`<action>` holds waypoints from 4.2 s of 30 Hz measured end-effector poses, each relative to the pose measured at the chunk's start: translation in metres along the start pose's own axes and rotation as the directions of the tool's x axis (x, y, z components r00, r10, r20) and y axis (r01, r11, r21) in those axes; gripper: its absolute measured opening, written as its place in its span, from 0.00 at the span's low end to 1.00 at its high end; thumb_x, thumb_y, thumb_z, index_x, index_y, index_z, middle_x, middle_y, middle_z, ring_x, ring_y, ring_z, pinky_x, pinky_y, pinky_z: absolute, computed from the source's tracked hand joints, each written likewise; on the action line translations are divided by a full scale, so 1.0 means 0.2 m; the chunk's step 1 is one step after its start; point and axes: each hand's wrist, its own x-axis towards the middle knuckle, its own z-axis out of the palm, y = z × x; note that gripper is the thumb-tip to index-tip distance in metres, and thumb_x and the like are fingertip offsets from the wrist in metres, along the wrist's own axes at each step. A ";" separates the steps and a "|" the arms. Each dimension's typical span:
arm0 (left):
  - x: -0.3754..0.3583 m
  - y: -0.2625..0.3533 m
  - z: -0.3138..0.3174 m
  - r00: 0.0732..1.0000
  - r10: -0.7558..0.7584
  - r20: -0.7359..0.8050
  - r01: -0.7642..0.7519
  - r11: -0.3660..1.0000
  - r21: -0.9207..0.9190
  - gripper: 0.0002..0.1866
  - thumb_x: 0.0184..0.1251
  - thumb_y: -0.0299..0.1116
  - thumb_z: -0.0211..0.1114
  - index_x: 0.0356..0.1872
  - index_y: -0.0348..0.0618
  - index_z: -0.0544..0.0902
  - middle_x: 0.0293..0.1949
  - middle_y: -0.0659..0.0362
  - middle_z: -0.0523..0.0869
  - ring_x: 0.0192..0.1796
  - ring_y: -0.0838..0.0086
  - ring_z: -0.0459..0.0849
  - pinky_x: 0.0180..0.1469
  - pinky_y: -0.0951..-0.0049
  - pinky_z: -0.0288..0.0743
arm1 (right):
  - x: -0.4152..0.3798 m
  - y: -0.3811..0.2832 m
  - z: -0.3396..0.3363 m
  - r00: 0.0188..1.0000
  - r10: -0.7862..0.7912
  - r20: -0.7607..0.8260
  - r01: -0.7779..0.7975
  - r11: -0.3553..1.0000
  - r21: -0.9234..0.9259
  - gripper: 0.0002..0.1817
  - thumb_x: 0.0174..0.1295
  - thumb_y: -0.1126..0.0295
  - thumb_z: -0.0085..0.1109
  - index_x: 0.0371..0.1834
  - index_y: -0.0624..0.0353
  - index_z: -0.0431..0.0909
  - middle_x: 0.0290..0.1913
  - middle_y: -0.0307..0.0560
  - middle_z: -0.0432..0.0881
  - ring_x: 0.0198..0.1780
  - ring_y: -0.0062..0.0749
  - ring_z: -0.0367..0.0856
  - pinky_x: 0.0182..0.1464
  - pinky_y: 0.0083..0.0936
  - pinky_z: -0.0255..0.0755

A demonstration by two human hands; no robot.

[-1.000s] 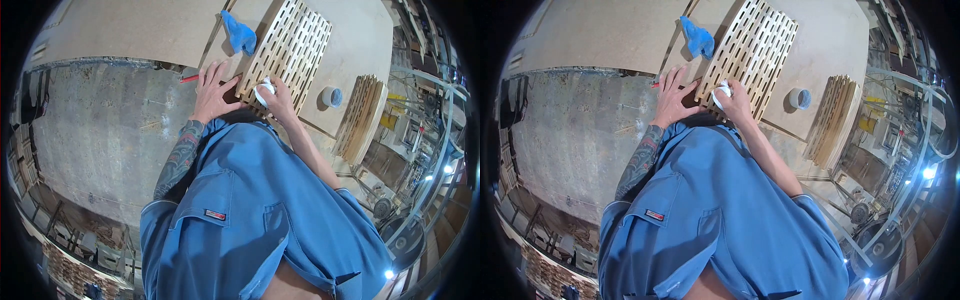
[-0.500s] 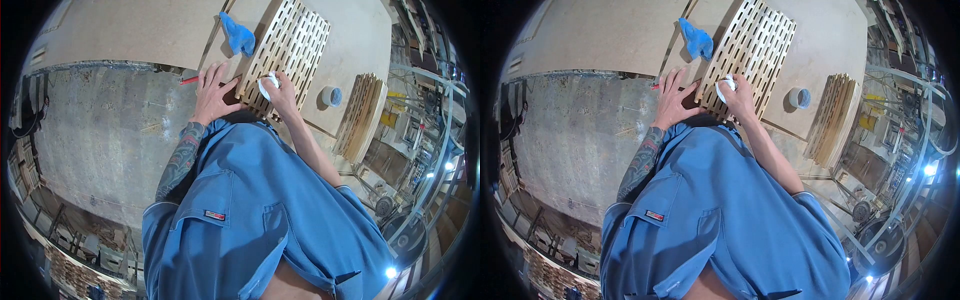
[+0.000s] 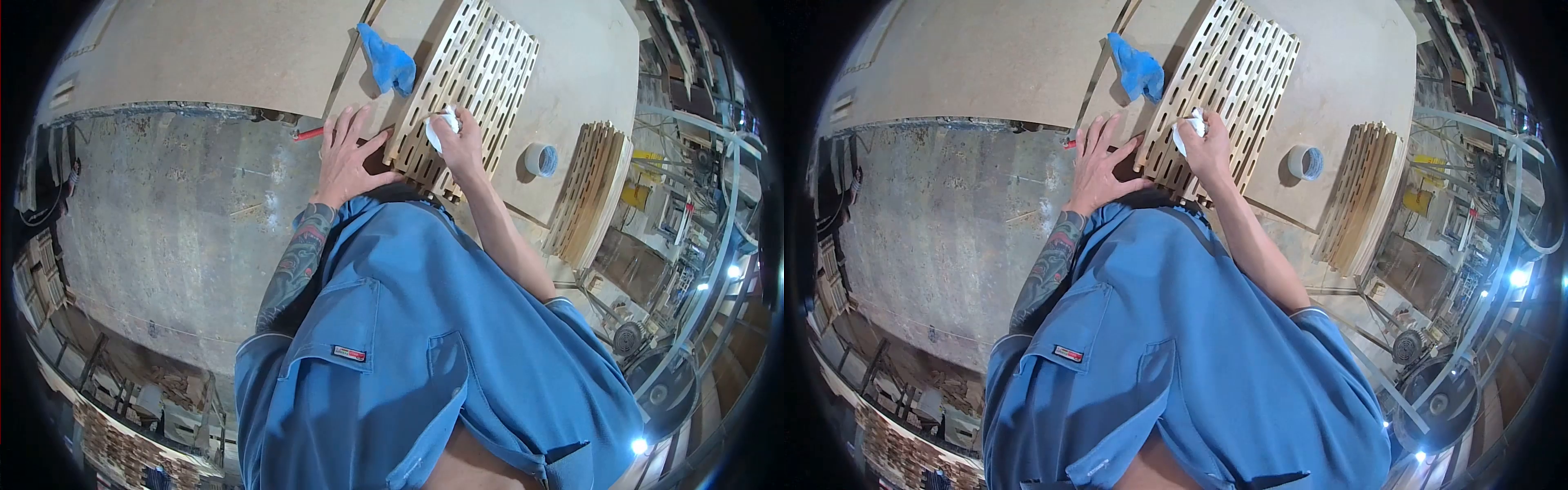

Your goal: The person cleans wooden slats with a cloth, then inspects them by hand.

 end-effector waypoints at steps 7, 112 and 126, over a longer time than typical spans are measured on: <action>0.00 0.01 -0.01 1.000 0.000 0.001 0.000 1.000 0.002 0.42 0.45 0.68 0.75 0.61 0.57 0.85 0.78 0.51 0.61 0.81 0.49 0.52 0.77 0.36 0.40 | 0.04 -0.03 -0.07 1.000 0.022 0.011 -0.024 0.984 0.175 0.21 0.66 0.62 0.66 0.53 0.67 0.76 0.40 0.46 0.83 0.38 0.25 0.81 0.38 0.24 0.76; 0.00 -0.01 0.12 0.997 -0.033 -0.065 0.044 0.983 0.177 0.47 0.54 0.85 0.49 0.66 0.65 0.81 0.77 0.52 0.64 0.80 0.50 0.54 0.79 0.37 0.36 | 1.09 -0.33 -0.21 0.990 -0.019 -0.138 0.039 0.989 0.145 0.13 0.67 0.64 0.64 0.49 0.58 0.77 0.39 0.41 0.82 0.35 0.23 0.80 0.29 0.24 0.71; 0.00 -0.01 0.13 0.998 -0.055 -0.037 0.062 0.978 0.198 0.48 0.54 0.86 0.47 0.67 0.67 0.81 0.78 0.52 0.63 0.80 0.50 0.54 0.78 0.37 0.38 | 1.22 -0.38 -0.22 0.965 -0.050 -0.257 0.117 0.961 0.251 0.12 0.66 0.68 0.64 0.47 0.62 0.78 0.36 0.46 0.83 0.29 0.26 0.80 0.25 0.26 0.72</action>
